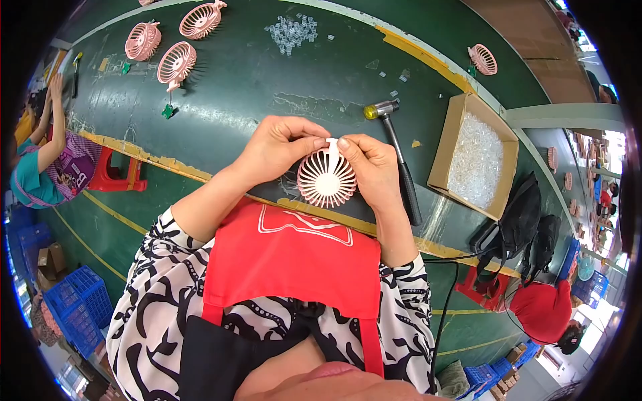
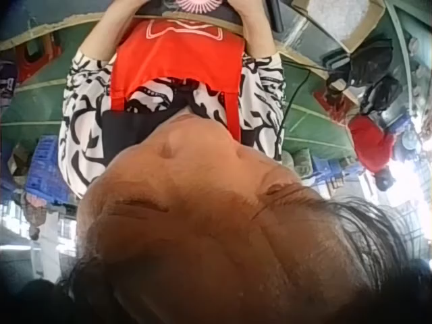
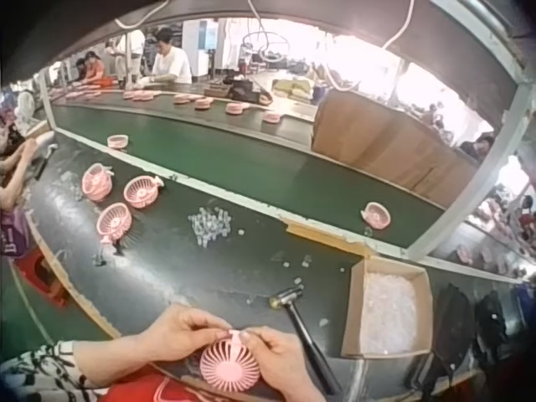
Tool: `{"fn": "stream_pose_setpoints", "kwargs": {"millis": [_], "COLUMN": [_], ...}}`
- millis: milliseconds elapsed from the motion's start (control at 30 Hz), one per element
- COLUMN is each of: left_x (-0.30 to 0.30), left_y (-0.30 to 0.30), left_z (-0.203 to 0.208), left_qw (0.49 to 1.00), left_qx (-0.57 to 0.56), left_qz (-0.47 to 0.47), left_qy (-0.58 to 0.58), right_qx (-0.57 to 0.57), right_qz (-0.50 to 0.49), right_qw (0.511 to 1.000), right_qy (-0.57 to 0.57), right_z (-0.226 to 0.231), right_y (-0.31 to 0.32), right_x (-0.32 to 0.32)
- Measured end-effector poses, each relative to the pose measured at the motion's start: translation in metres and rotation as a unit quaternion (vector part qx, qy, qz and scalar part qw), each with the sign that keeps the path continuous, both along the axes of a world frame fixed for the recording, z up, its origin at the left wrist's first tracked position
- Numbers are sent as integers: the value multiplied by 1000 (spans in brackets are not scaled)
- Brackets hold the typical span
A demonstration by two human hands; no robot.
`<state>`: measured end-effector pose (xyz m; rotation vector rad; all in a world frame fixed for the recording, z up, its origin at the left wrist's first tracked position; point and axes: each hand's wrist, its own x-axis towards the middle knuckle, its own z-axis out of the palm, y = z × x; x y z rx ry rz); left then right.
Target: The person assembles portable fan covers by fitting components into the fan grilles by hand, securing them with a small mallet, and placing the assembled units onto the conveyor line.
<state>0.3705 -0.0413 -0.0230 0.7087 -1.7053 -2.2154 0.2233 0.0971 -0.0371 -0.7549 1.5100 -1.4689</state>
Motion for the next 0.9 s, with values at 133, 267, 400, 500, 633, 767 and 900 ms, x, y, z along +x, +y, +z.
{"fn": "stream_pose_setpoints", "kwargs": {"millis": [133, 267, 400, 500, 633, 767, 900], "left_x": [-7, -11, -13, -10, -13, -46, -120], "left_y": [5, 0, -5, -16, -53, -84, -94], "left_z": [2, -3, -7, -10, 6, 40, 56], "left_qw": [991, 998, 999, 993, 997, 952, 932], "left_qx": [-133, -57, 15, 80, 26, -290, -356], "left_qz": [3, -12, 6, 25, 72, 54, 40], "left_qy": [-22, -32, -52, -78, -21, -78, -51], "right_qx": [-12, -13, 20, -2, -99, -59, -67], "right_qz": [-5, 8, 23, 26, -66, -45, -23], "right_qw": [1000, 999, 999, 997, 946, 977, 970], "right_qy": [21, 48, 32, 73, 301, 202, 235], "right_z": [1, -3, -1, -3, -22, -23, -28], "right_y": [-2, -6, -18, -32, -44, -39, -35], "right_x": [-1, -6, -8, -13, -19, -22, -26]}}
